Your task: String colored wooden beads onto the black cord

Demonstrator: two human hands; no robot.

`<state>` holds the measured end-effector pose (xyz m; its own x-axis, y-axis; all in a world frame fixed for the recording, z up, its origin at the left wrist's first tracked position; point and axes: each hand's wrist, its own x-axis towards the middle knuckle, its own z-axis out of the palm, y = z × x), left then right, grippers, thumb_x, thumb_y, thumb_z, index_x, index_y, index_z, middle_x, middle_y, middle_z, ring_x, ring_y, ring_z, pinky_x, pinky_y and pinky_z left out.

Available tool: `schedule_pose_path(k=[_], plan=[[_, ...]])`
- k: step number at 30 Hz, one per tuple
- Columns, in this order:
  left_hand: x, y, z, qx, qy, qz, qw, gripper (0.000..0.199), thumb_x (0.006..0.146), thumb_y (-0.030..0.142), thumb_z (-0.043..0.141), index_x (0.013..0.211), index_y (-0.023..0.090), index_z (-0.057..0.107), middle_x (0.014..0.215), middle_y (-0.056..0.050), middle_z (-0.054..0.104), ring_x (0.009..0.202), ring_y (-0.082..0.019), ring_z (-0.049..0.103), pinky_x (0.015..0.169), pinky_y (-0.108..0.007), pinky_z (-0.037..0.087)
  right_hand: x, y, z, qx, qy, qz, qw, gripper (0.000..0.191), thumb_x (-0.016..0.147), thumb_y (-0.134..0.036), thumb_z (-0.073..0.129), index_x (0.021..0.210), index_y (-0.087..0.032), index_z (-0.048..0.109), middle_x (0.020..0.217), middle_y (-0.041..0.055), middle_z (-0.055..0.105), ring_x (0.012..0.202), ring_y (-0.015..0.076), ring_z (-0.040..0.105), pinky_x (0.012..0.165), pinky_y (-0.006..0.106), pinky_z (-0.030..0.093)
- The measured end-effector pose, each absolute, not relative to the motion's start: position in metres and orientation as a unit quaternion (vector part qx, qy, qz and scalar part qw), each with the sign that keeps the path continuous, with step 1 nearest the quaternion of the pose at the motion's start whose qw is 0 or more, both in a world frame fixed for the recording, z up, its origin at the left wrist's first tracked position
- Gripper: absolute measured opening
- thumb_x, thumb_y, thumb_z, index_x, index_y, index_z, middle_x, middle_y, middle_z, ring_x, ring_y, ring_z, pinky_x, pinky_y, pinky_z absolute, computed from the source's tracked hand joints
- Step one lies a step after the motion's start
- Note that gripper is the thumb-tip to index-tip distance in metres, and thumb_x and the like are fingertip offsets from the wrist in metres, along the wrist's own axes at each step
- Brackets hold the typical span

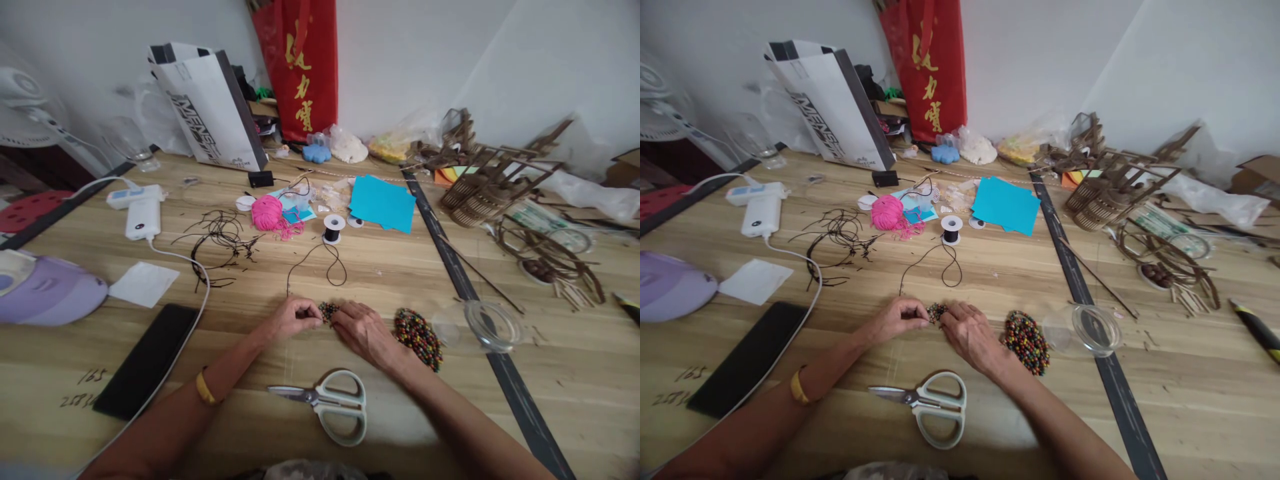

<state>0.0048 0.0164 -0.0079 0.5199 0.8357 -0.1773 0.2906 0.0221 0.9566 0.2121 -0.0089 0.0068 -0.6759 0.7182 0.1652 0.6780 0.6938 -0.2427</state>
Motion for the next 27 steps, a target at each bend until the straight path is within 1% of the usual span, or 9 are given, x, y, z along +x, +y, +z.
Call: schedule_pose_path(k=[3, 7, 10, 14, 18, 23, 25, 27], plan=[[0.005, 0.016, -0.009, 0.658, 0.429, 0.239, 0.571, 0.014, 0.070, 0.024, 0.065, 0.071, 0.010, 0.066, 0.065, -0.003, 0.064, 0.058, -0.011, 0.053, 0.056, -0.021, 0.040, 0.212, -0.009, 0.001, -0.383, -0.911, 0.078, 0.131, 0.012, 0.091, -0.016, 0.048, 0.084, -0.018, 0.059, 0.088, 0.0071, 0.060, 0.078, 0.0179, 0.056, 0.069, 0.029, 0.043], [0.005, 0.017, -0.012, 0.660, 0.425, 0.238, 0.572, 0.015, 0.071, 0.025, 0.065, 0.072, 0.010, 0.066, 0.065, -0.003, 0.064, 0.057, -0.011, 0.052, 0.056, -0.021, 0.040, 0.211, -0.009, -0.003, -0.383, -0.904, 0.095, 0.165, 0.015, 0.092, -0.018, 0.046, 0.085, -0.018, 0.060, 0.082, 0.0068, 0.059, 0.077, 0.0180, 0.055, 0.071, 0.029, 0.043], [0.004, 0.017, -0.013, 0.658, 0.423, 0.239, 0.575, 0.015, 0.070, 0.024, 0.065, 0.072, 0.010, 0.066, 0.064, -0.003, 0.064, 0.058, -0.011, 0.053, 0.057, -0.021, 0.041, 0.211, -0.010, -0.004, -0.377, -0.891, 0.126, 0.218, 0.017, 0.093, -0.019, 0.045, 0.087, -0.018, 0.060, 0.081, 0.0068, 0.059, 0.077, 0.0175, 0.055, 0.071, 0.028, 0.044], [0.004, 0.017, -0.012, 0.656, 0.421, 0.241, 0.578, 0.015, 0.070, 0.025, 0.065, 0.073, 0.010, 0.066, 0.065, -0.002, 0.064, 0.059, -0.011, 0.054, 0.058, -0.021, 0.041, 0.209, -0.010, -0.005, -0.359, -0.861, 0.185, 0.308, 0.013, 0.092, -0.018, 0.047, 0.090, -0.018, 0.060, 0.087, 0.0080, 0.063, 0.082, 0.0175, 0.057, 0.074, 0.029, 0.046], [0.003, 0.017, -0.013, 0.659, 0.417, 0.248, 0.575, 0.015, 0.070, 0.025, 0.066, 0.072, 0.010, 0.066, 0.065, -0.002, 0.064, 0.058, -0.011, 0.054, 0.057, -0.020, 0.041, 0.205, -0.012, -0.007, -0.354, -0.821, 0.240, 0.379, 0.011, 0.091, -0.020, 0.050, 0.087, -0.018, 0.059, 0.080, 0.0067, 0.064, 0.076, 0.0163, 0.060, 0.069, 0.027, 0.049], [0.003, 0.018, -0.014, 0.662, 0.414, 0.248, 0.573, 0.016, 0.070, 0.025, 0.066, 0.073, 0.010, 0.067, 0.066, -0.003, 0.065, 0.059, -0.011, 0.054, 0.058, -0.021, 0.042, 0.203, -0.014, -0.009, -0.378, -0.789, 0.278, 0.397, 0.012, 0.090, -0.024, 0.051, 0.087, -0.018, 0.061, 0.076, 0.0061, 0.064, 0.069, 0.0153, 0.059, 0.062, 0.025, 0.049], [0.003, 0.018, -0.013, 0.664, 0.414, 0.248, 0.572, 0.015, 0.070, 0.024, 0.065, 0.073, 0.010, 0.067, 0.065, -0.003, 0.065, 0.059, -0.011, 0.054, 0.058, -0.021, 0.042, 0.203, -0.014, -0.010, -0.384, -0.782, 0.287, 0.399, 0.012, 0.090, -0.025, 0.052, 0.089, -0.017, 0.062, 0.078, 0.0065, 0.064, 0.070, 0.0154, 0.060, 0.063, 0.025, 0.049], [0.003, 0.018, -0.012, 0.665, 0.416, 0.245, 0.570, 0.014, 0.071, 0.024, 0.065, 0.073, 0.010, 0.067, 0.065, -0.003, 0.064, 0.060, -0.011, 0.054, 0.058, -0.021, 0.042, 0.203, -0.014, -0.011, -0.380, -0.780, 0.293, 0.402, 0.012, 0.090, -0.025, 0.053, 0.090, -0.017, 0.063, 0.081, 0.0070, 0.065, 0.074, 0.0160, 0.061, 0.067, 0.026, 0.050]])
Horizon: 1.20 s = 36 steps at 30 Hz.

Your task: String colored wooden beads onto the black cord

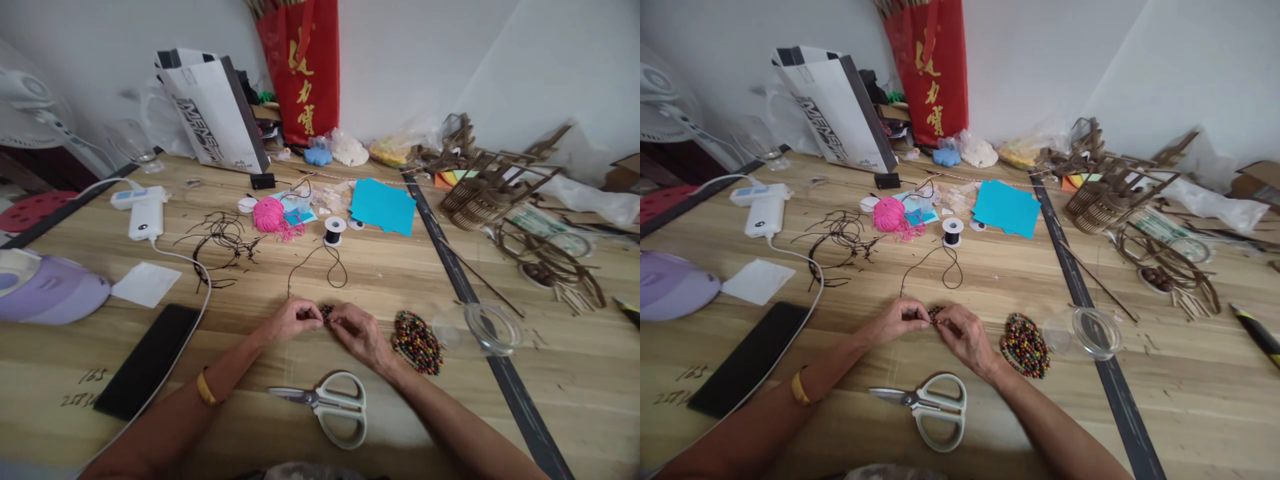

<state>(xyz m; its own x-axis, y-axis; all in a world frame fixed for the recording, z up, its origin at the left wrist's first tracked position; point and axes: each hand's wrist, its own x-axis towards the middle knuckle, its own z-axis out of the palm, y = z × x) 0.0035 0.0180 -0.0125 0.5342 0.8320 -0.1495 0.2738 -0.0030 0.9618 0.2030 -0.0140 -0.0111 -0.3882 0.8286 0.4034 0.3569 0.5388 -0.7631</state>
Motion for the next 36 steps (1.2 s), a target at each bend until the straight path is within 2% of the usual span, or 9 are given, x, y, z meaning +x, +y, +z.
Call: schedule_pose_path(k=[4, 36], plan=[[0.0032, 0.0178, -0.0127, 0.664, 0.419, 0.247, 0.568, 0.016, 0.071, 0.024, 0.065, 0.073, 0.009, 0.067, 0.066, -0.003, 0.065, 0.060, -0.011, 0.054, 0.058, -0.021, 0.041, 0.2031, -0.0133, -0.0113, -0.364, -0.781, 0.307, 0.404, 0.012, 0.090, -0.023, 0.053, 0.090, -0.018, 0.064, 0.085, 0.0073, 0.066, 0.080, 0.0166, 0.062, 0.072, 0.027, 0.051], [0.0028, 0.0172, -0.0118, 0.671, 0.410, 0.246, 0.566, 0.014, 0.071, 0.025, 0.065, 0.070, 0.010, 0.065, 0.064, -0.002, 0.063, 0.059, -0.010, 0.052, 0.057, -0.020, 0.040, 0.2011, -0.0149, -0.0147, -0.387, -0.771, 0.315, 0.396, 0.010, 0.087, -0.025, 0.057, 0.084, -0.017, 0.064, 0.079, 0.0064, 0.067, 0.074, 0.0166, 0.063, 0.069, 0.028, 0.051]])
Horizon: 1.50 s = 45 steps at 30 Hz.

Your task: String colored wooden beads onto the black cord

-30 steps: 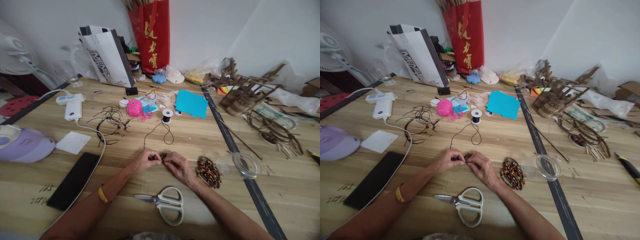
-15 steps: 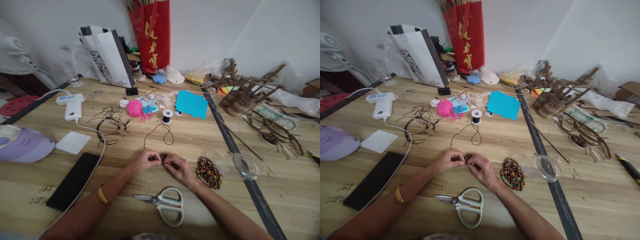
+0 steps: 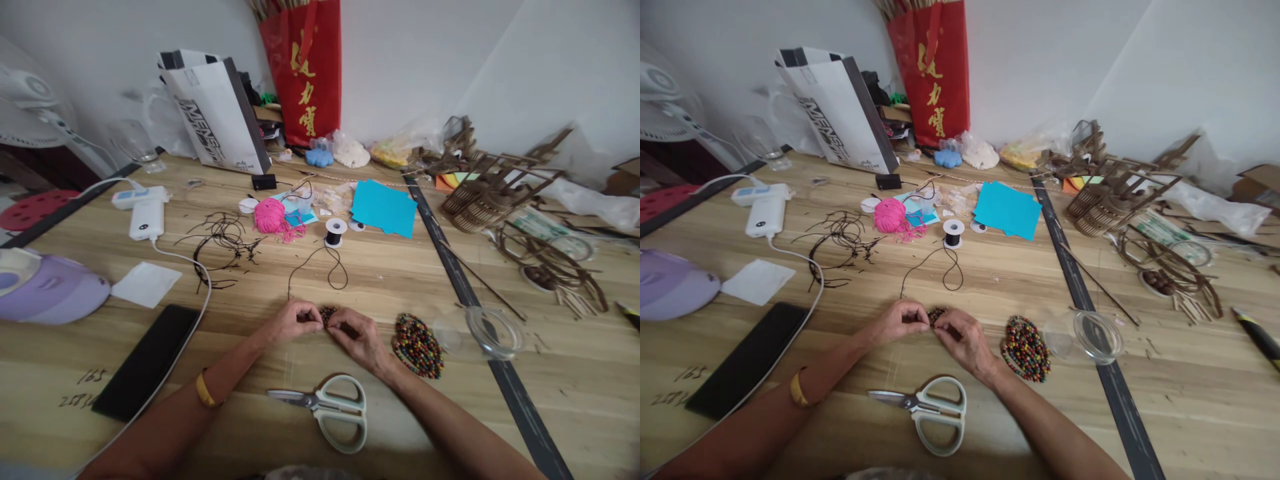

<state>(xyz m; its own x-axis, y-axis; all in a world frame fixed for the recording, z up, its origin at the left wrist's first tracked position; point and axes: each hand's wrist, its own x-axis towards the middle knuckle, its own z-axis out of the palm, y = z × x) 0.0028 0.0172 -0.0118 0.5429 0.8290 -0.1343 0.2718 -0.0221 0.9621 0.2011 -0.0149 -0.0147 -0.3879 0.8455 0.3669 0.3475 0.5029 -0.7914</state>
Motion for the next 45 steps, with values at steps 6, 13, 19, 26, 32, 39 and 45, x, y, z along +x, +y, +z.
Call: schedule_pose_path(k=[6, 13, 19, 26, 32, 39, 45], plan=[[0.0030, 0.0167, -0.0099, 0.670, 0.409, 0.242, 0.570, 0.013, 0.071, 0.024, 0.064, 0.071, 0.010, 0.065, 0.065, -0.002, 0.062, 0.059, -0.010, 0.052, 0.058, -0.020, 0.040, 0.2009, -0.0148, -0.0171, -0.380, -0.772, 0.314, 0.401, 0.010, 0.088, -0.025, 0.057, 0.085, -0.017, 0.064, 0.079, 0.0060, 0.066, 0.075, 0.0164, 0.062, 0.069, 0.027, 0.051], [0.0031, 0.0168, -0.0098, 0.670, 0.408, 0.241, 0.572, 0.014, 0.071, 0.024, 0.064, 0.071, 0.010, 0.064, 0.065, -0.002, 0.062, 0.060, -0.011, 0.052, 0.057, -0.020, 0.040, 0.2006, -0.0145, -0.0185, -0.371, -0.777, 0.309, 0.404, 0.008, 0.088, -0.022, 0.057, 0.085, -0.017, 0.062, 0.079, 0.0056, 0.065, 0.074, 0.0154, 0.061, 0.069, 0.026, 0.049], [0.0032, 0.0172, -0.0119, 0.673, 0.407, 0.239, 0.570, 0.014, 0.071, 0.024, 0.065, 0.071, 0.010, 0.065, 0.064, -0.001, 0.062, 0.060, -0.010, 0.052, 0.058, -0.020, 0.040, 0.2002, -0.0143, -0.0179, -0.360, -0.782, 0.316, 0.398, 0.010, 0.089, -0.023, 0.055, 0.087, -0.018, 0.062, 0.082, 0.0069, 0.065, 0.076, 0.0163, 0.061, 0.070, 0.028, 0.050], [0.0042, 0.0167, -0.0102, 0.676, 0.409, 0.233, 0.567, 0.011, 0.070, 0.022, 0.065, 0.071, 0.011, 0.067, 0.065, -0.002, 0.063, 0.061, -0.011, 0.053, 0.058, -0.020, 0.041, 0.1992, -0.0139, -0.0167, -0.343, -0.785, 0.328, 0.398, 0.011, 0.090, -0.025, 0.055, 0.088, -0.018, 0.063, 0.084, 0.0074, 0.066, 0.078, 0.0167, 0.062, 0.071, 0.028, 0.050], [0.0039, 0.0176, -0.0104, 0.688, 0.402, 0.231, 0.559, 0.011, 0.070, 0.022, 0.066, 0.071, 0.011, 0.069, 0.066, -0.002, 0.065, 0.062, -0.011, 0.054, 0.058, -0.020, 0.042, 0.1996, -0.0154, -0.0171, -0.353, -0.775, 0.329, 0.407, 0.013, 0.090, -0.028, 0.056, 0.086, -0.018, 0.064, 0.080, 0.0060, 0.067, 0.074, 0.0159, 0.063, 0.068, 0.027, 0.051], [0.0038, 0.0175, -0.0125, 0.678, 0.400, 0.234, 0.571, 0.014, 0.069, 0.023, 0.067, 0.074, 0.010, 0.068, 0.066, -0.002, 0.065, 0.059, -0.010, 0.053, 0.056, -0.019, 0.040, 0.2007, -0.0152, -0.0136, -0.339, -0.785, 0.335, 0.395, 0.015, 0.092, -0.027, 0.052, 0.087, -0.018, 0.063, 0.083, 0.0071, 0.065, 0.078, 0.0168, 0.062, 0.071, 0.028, 0.051], [0.0005, 0.0185, -0.0136, 0.655, 0.385, 0.259, 0.597, 0.017, 0.076, 0.023, 0.060, 0.086, 0.012, 0.069, 0.079, -0.005, 0.070, 0.069, -0.013, 0.060, 0.063, -0.021, 0.044, 0.2022, -0.0159, -0.0098, -0.328, -0.799, 0.317, 0.392, 0.015, 0.094, -0.025, 0.047, 0.091, -0.018, 0.060, 0.087, 0.0082, 0.062, 0.084, 0.0177, 0.059, 0.075, 0.030, 0.050]])
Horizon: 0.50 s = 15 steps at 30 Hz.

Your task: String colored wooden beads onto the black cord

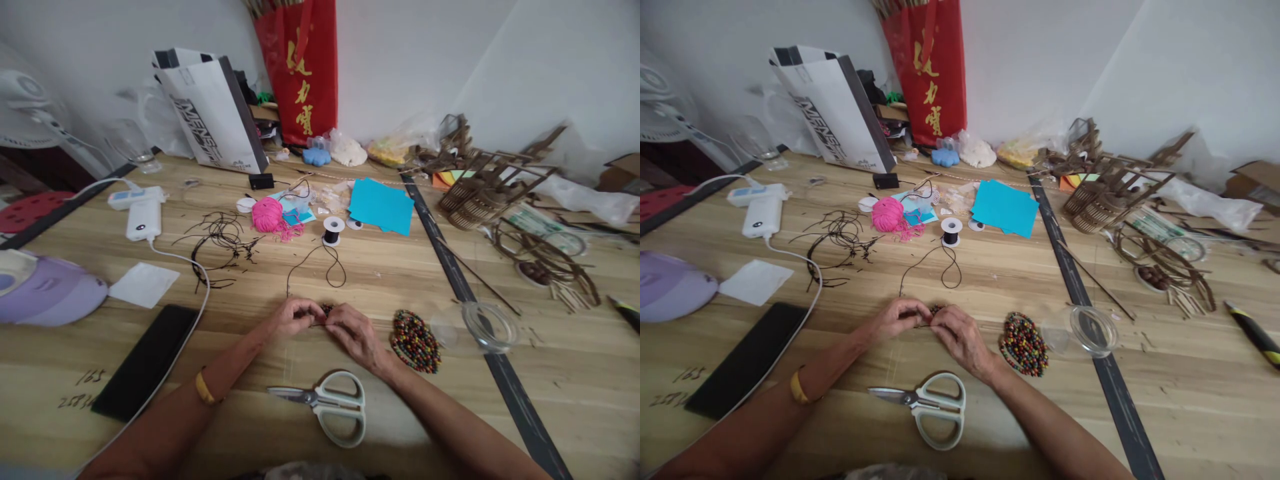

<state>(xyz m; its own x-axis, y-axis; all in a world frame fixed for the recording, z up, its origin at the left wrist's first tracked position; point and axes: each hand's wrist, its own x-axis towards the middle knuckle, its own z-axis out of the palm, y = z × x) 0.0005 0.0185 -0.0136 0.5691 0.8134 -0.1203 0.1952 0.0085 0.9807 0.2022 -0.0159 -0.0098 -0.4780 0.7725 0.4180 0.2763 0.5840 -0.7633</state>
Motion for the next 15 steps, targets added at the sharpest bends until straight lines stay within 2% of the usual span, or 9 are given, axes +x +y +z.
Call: schedule_pose_path(k=[3, 5, 11, 15], plan=[[-0.0010, 0.0192, -0.0107, 0.654, 0.372, 0.272, 0.600, 0.018, 0.078, 0.023, 0.057, 0.085, 0.013, 0.070, 0.084, -0.006, 0.072, 0.080, -0.016, 0.063, 0.073, -0.024, 0.046, 0.2029, -0.0170, -0.0082, -0.326, -0.800, 0.303, 0.402, 0.013, 0.094, -0.022, 0.047, 0.093, -0.019, 0.059, 0.088, 0.0079, 0.060, 0.084, 0.0179, 0.058, 0.074, 0.030, 0.050], [-0.0012, 0.0190, -0.0095, 0.650, 0.381, 0.273, 0.598, 0.020, 0.079, 0.026, 0.057, 0.085, 0.012, 0.071, 0.084, -0.007, 0.072, 0.080, -0.016, 0.063, 0.074, -0.025, 0.047, 0.2030, -0.0176, -0.0076, -0.327, -0.798, 0.293, 0.413, 0.012, 0.093, -0.020, 0.047, 0.094, -0.020, 0.059, 0.088, 0.0077, 0.059, 0.085, 0.0180, 0.057, 0.074, 0.031, 0.050], [0.0014, 0.0165, -0.0103, 0.671, 0.404, 0.260, 0.564, 0.023, 0.070, 0.030, 0.069, 0.081, 0.010, 0.072, 0.075, -0.006, 0.069, 0.066, -0.014, 0.059, 0.062, -0.023, 0.044, 0.2016, -0.0186, -0.0069, -0.326, -0.799, 0.282, 0.420, 0.011, 0.092, -0.019, 0.049, 0.092, -0.019, 0.059, 0.085, 0.0068, 0.059, 0.082, 0.0173, 0.056, 0.072, 0.030, 0.049], [0.0043, 0.0146, -0.0096, 0.697, 0.388, 0.269, 0.539, 0.020, 0.069, 0.029, 0.070, 0.074, 0.010, 0.072, 0.068, -0.005, 0.066, 0.063, -0.013, 0.056, 0.059, -0.022, 0.041, 0.1995, -0.0195, -0.0049, -0.325, -0.798, 0.281, 0.423, 0.011, 0.092, -0.020, 0.049, 0.090, -0.019, 0.059, 0.083, 0.0063, 0.059, 0.079, 0.0167, 0.056, 0.071, 0.029, 0.049]])
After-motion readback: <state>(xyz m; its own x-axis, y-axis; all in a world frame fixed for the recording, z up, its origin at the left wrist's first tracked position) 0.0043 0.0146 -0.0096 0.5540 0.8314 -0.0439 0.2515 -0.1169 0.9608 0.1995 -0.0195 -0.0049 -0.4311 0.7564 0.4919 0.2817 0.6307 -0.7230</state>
